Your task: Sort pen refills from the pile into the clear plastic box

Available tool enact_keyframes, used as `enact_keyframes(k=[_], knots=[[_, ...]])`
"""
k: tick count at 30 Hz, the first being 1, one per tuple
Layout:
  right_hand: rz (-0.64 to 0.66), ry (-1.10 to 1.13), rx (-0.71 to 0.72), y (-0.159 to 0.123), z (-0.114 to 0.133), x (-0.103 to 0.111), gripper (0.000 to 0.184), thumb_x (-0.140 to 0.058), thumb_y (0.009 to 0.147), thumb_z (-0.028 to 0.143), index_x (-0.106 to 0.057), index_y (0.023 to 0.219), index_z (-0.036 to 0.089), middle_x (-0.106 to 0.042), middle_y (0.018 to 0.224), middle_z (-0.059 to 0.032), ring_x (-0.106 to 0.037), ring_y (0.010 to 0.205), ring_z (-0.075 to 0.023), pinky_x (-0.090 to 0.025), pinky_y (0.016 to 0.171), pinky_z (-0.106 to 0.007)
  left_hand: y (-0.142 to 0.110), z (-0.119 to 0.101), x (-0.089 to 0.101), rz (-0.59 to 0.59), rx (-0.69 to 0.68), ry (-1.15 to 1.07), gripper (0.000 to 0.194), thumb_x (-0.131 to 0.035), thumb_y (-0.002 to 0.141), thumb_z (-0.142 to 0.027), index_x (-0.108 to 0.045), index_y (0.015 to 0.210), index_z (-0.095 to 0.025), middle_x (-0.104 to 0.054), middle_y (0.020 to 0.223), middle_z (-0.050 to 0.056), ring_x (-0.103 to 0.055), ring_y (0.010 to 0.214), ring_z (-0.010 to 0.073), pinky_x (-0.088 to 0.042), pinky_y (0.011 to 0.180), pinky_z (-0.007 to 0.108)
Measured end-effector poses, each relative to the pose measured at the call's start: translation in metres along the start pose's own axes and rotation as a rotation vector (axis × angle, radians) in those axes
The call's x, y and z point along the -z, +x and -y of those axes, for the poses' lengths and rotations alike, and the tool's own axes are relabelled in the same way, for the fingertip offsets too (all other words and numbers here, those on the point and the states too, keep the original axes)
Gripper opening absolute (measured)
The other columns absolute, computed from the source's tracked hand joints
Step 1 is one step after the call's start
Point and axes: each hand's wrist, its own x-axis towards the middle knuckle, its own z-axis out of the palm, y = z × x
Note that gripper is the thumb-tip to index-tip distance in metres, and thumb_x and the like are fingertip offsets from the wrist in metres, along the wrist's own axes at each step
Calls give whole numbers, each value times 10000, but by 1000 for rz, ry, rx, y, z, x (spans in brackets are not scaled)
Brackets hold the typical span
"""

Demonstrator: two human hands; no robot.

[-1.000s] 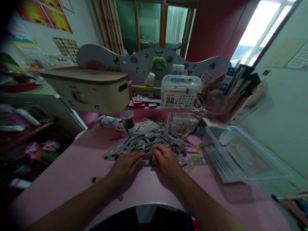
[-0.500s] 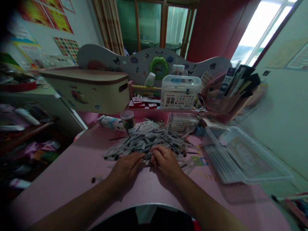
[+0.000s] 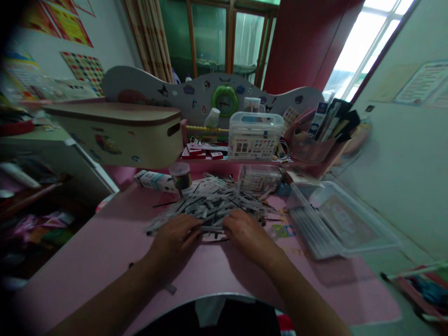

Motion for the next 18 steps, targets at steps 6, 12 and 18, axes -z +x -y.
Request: enact_keyframes(k=[6, 12, 18], knots=[[-270, -230, -104, -58, -11, 88, 146, -611, 904, 290, -736, 853, 234, -641, 878, -73, -588, 793, -205, -452, 730, -335, 2, 12, 9, -202, 175, -138, 178, -566, 923, -258, -728, 979, -210, -734, 992, 73, -664, 947, 240, -501, 872, 372], [-283, -493, -590, -106, -58, 176, 70, -725, 830, 230, -752, 796, 174, -680, 682, -72, -560, 541, -139, -360, 583, -333, 3, 7, 10, -241, 211, -244, 199, -562, 910, -288, -739, 959, -212, -736, 965, 59, -683, 923, 222, -523, 834, 337], [2, -300, -867, -104, -109, 188, 332, -745, 731, 40, -619, 434, 116, -545, 396, -29, -409, 344, -41, -234, 484, -305, 4, 4, 11, -278, 178, -259, 216, -562, 886, -312, -747, 934, -210, -749, 933, 62, -692, 888, 226, -540, 804, 331]])
